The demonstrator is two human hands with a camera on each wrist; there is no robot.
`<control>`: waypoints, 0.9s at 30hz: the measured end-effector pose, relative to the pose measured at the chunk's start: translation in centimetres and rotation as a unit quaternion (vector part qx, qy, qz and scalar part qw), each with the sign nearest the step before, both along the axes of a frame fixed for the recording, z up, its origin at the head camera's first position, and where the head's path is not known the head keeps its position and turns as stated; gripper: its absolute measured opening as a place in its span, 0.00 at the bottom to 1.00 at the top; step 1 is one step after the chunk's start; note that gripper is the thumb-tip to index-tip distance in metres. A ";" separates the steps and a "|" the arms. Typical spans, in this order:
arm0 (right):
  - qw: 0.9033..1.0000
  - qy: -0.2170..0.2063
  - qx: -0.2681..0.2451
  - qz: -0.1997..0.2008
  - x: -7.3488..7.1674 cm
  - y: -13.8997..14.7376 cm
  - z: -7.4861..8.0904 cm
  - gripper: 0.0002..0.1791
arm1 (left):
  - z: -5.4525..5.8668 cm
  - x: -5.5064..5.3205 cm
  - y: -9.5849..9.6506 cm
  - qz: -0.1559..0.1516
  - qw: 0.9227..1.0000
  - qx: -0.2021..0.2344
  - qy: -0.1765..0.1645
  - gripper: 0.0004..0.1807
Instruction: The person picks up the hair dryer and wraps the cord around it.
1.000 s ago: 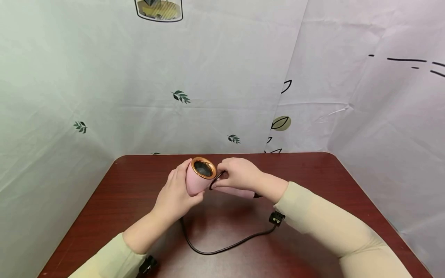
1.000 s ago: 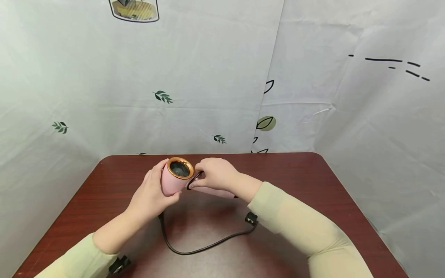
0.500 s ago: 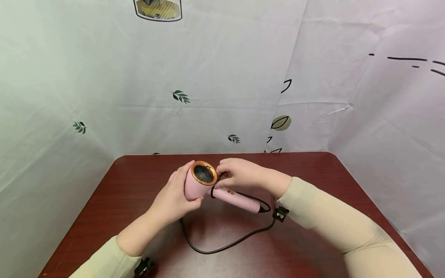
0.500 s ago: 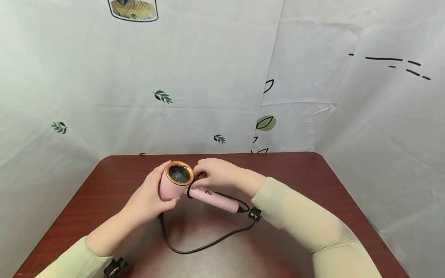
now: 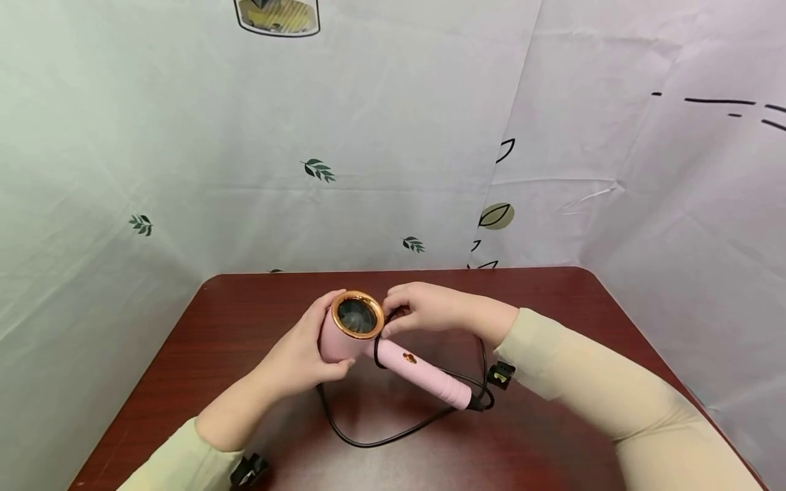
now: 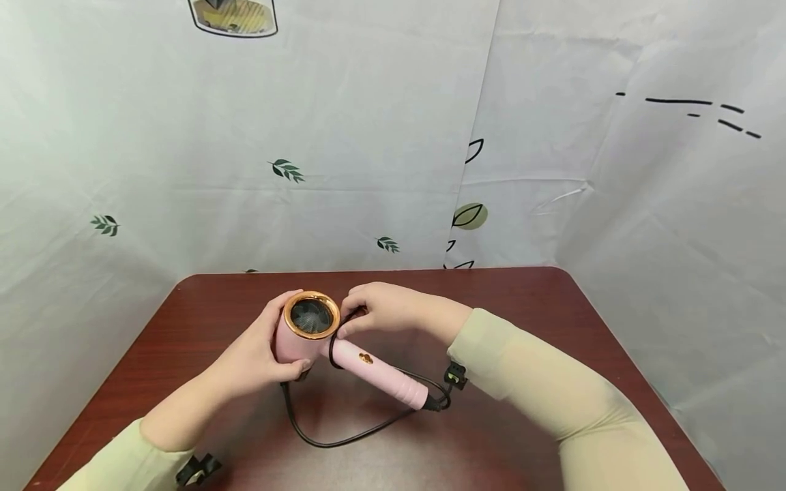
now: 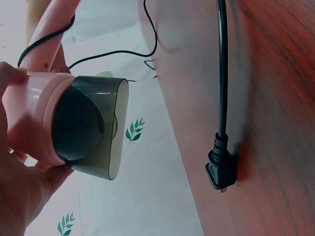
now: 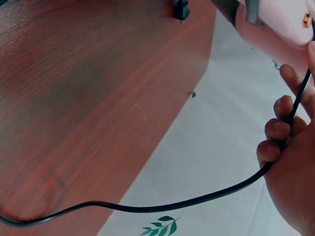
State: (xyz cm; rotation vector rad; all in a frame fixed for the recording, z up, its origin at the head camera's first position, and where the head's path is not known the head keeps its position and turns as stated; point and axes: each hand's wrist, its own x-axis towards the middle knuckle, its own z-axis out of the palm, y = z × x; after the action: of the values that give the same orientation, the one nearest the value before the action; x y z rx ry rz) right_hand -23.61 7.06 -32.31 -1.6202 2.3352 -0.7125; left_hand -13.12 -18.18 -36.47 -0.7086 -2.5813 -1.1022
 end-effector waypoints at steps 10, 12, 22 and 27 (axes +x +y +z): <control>1.000 -0.003 -0.010 0.028 0.2 -0.3 0.2 0.07 | 0.4 0.1 -0.5 -0.042 0.998 0.030 -0.019 0.58; 0.999 -0.011 -0.018 0.030 0.2 -0.4 0.2 0.07 | 0.4 0.1 -0.7 -0.050 0.997 0.049 -0.028 0.57; 0.991 -0.117 -0.062 -0.010 0.3 -0.6 -0.3 0.08 | -0.2 -0.2 -0.7 -0.079 0.977 0.180 -0.083 0.53; 0.984 -0.137 -0.098 -0.056 0.5 -0.8 -0.9 0.11 | -0.4 -0.6 0.1 -0.062 0.964 0.238 -0.103 0.51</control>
State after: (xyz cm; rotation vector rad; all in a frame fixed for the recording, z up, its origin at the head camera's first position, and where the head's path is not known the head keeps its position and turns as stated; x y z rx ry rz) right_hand -23.06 6.28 -33.20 -1.3660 2.2244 -1.1434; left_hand -13.72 -18.09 -36.85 -0.6671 -2.2993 -1.8376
